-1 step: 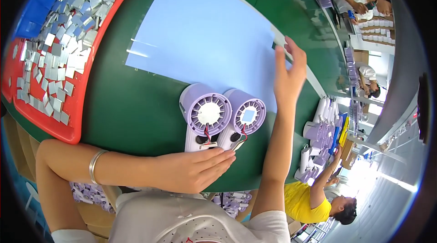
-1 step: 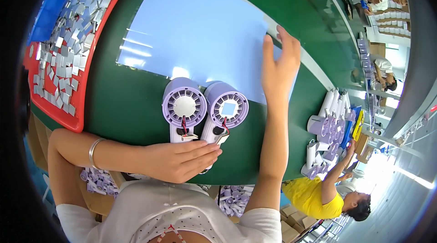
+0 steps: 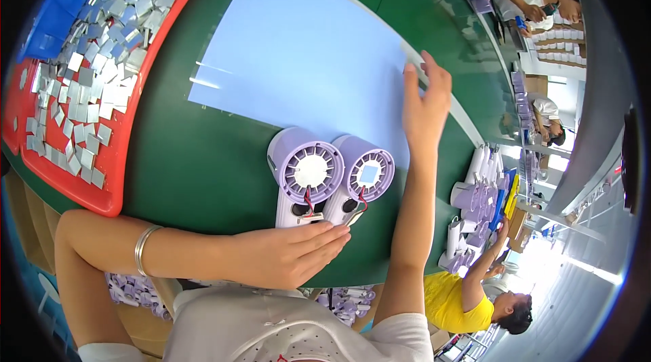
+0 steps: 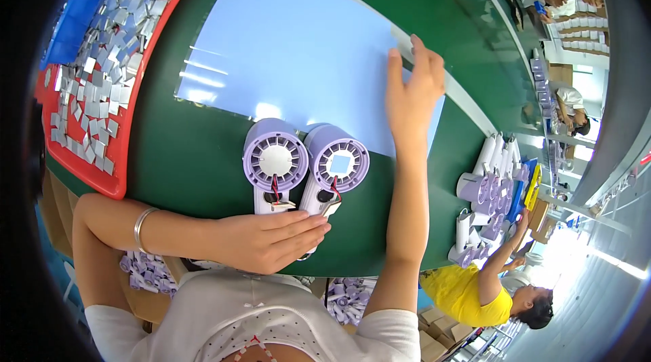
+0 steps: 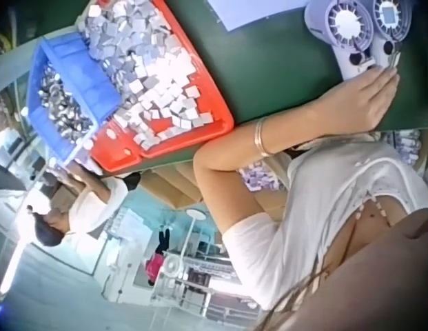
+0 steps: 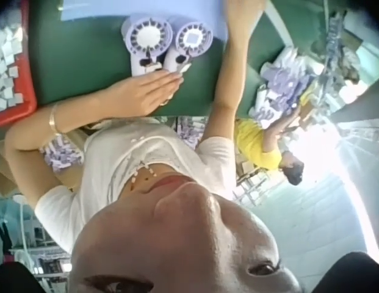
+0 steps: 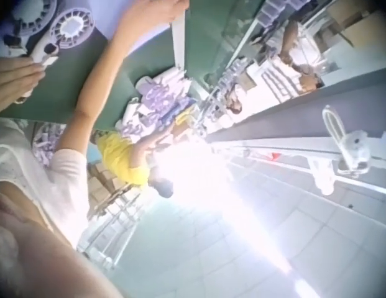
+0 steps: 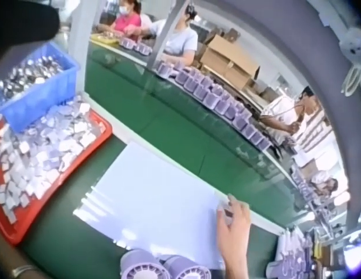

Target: The person assembles handheld fans by hand, placing internal components into a plastic housing and applying stickers to the fan.

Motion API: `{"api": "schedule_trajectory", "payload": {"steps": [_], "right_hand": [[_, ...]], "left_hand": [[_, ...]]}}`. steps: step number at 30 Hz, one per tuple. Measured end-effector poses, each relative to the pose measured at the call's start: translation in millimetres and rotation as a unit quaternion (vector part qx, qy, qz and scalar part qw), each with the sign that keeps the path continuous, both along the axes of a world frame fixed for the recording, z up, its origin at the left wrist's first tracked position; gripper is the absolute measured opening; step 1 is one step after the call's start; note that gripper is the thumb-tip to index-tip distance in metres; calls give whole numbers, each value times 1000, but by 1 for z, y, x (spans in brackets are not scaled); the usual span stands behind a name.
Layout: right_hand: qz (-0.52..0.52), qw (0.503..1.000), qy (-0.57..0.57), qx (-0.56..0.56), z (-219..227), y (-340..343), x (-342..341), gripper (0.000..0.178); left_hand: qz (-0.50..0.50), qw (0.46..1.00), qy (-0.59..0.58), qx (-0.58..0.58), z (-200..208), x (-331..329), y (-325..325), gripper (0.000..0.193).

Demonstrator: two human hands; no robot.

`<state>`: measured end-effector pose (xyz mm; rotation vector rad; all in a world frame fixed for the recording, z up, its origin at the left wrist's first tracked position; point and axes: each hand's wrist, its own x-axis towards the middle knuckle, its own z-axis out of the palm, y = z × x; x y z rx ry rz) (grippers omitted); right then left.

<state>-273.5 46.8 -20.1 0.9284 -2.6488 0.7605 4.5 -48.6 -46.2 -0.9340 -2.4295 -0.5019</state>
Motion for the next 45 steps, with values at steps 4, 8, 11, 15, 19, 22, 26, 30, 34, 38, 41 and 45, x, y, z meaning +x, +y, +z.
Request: {"api": "schedule_trajectory", "payload": {"steps": [4, 8, 11, 15, 19, 22, 26, 30, 34, 38, 41, 45], "right_hand": [[-34, 996, 23, 76, -21, -4, -18, 38], [-34, 999, 6, 30, -19, -8, -20, 31], [-25, 999, 0, -23, -16, -12, -21, 26], [-56, 995, -65, -48, -9, -15, -32, 19], [-71, 987, -135, -41, -8, -15, -51, 17], [-63, 990, -124, -12, -10, -13, -53, 18], [-39, 995, -88, 11, -11, -9, -41, 19], [-15, 986, -162, 23, 4, 1, -32, 18], [98, 946, -237, -196, 16, 17, -30, 11], [112, 944, -180, -254, 45, 16, 14, 10], [186, 931, -192, -247, 57, 15, 61, 11], [181, 904, -336, -195, 63, 9, 115, 19]], "left_hand": [[-4, 1000, 4, -13, 4, -2, -2, 37], [6, 1000, 14, -15, 2, -1, -3, 37], [8, 1000, 14, -13, 1, -1, -4, 37], [10, 1000, 16, -14, -1, 0, -2, 41], [14, 1000, 18, -15, -3, 0, 0, 46], [13, 1000, 17, -14, -3, 0, 0, 46], [16, 1000, 14, -13, -3, 2, 0, 47], [13, 1000, 14, -16, -3, 3, 0, 47], [6, 1000, 16, -21, -2, 2, -1, 48], [20, 1000, -3, -8, -2, 3, -1, 49], [19, 999, 19, -20, -2, 2, 0, 52], [20, 1000, 10, -7, -4, 3, 5, 54]]}}
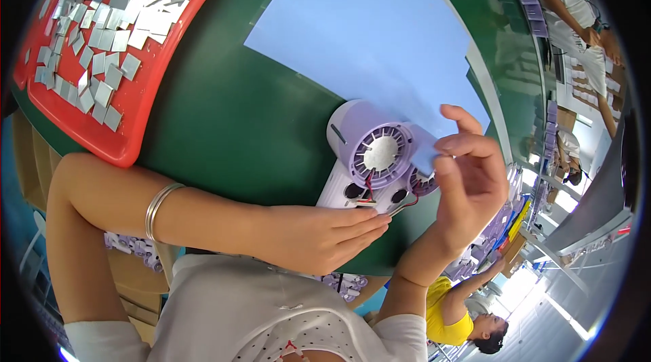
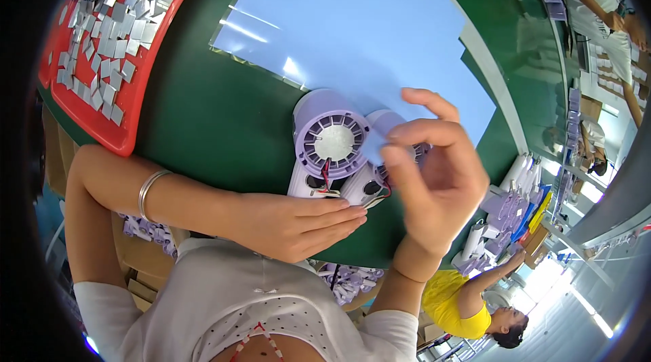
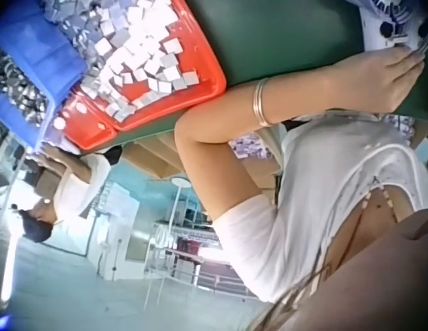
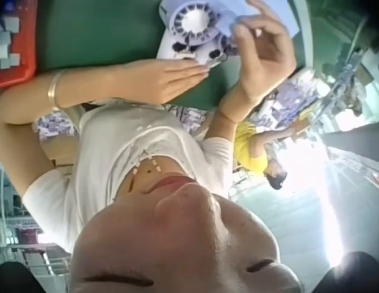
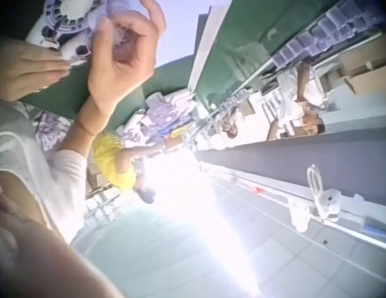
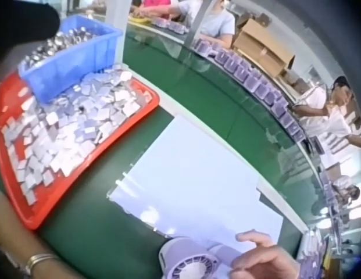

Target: The person assembles handheld fans by hand, placing internal components into a plastic housing and applying stickers to the fan.

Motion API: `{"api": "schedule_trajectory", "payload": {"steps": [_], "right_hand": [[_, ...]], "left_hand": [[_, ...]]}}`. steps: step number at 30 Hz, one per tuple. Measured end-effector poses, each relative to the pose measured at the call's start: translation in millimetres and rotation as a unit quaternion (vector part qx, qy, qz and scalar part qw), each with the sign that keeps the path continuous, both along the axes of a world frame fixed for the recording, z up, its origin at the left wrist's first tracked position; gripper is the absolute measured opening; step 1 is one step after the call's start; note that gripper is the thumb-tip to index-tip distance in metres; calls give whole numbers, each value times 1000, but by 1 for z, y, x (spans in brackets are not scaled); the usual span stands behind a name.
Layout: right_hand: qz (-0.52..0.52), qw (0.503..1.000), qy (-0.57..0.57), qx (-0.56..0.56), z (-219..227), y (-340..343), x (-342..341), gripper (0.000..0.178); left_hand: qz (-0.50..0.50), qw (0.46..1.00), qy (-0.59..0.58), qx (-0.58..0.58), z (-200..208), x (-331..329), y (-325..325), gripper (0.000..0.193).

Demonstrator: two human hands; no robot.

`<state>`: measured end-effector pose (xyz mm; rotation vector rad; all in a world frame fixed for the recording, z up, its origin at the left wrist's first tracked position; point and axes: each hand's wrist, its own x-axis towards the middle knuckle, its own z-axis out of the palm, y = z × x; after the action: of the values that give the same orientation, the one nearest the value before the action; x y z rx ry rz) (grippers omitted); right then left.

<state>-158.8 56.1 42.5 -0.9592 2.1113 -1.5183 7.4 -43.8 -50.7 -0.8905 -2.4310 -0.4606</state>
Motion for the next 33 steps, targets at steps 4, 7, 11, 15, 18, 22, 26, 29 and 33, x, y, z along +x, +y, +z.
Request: {"api": "schedule_trajectory", "payload": {"steps": [4, 7, 11, 15, 18, 22, 26, 29, 33], "right_hand": [[-3, 997, 49, 55, -5, -11, 19, 20], [26, 992, 110, 63, -7, -12, 23, 20], [74, 970, 205, 106, -11, -16, 21, 21], [62, 965, 224, 120, -12, -17, 21, 20], [81, 966, 190, 152, -7, -11, 20, 26], [85, 967, 192, 146, -11, -9, 19, 27], [48, 974, 177, 132, -10, -16, 23, 23], [17, 977, 172, 125, -7, -18, 25, 20], [27, 974, 187, 125, -6, -18, 22, 21]], "left_hand": [[13, 1000, -6, 14, -2, 2, 2, 55], [13, 999, -10, 30, -2, 2, 2, 54], [8, 999, -17, 46, -1, 3, 0, 53], [15, 999, -18, 37, -1, 3, 0, 53], [9, 999, -16, 42, -2, 3, 2, 53], [10, 999, -17, 43, -2, 3, 3, 53], [8, 999, -18, 46, -2, 2, 2, 53], [8, 999, -15, 47, -2, 2, 2, 54], [11, 999, -11, 42, -2, 1, 2, 54]]}}
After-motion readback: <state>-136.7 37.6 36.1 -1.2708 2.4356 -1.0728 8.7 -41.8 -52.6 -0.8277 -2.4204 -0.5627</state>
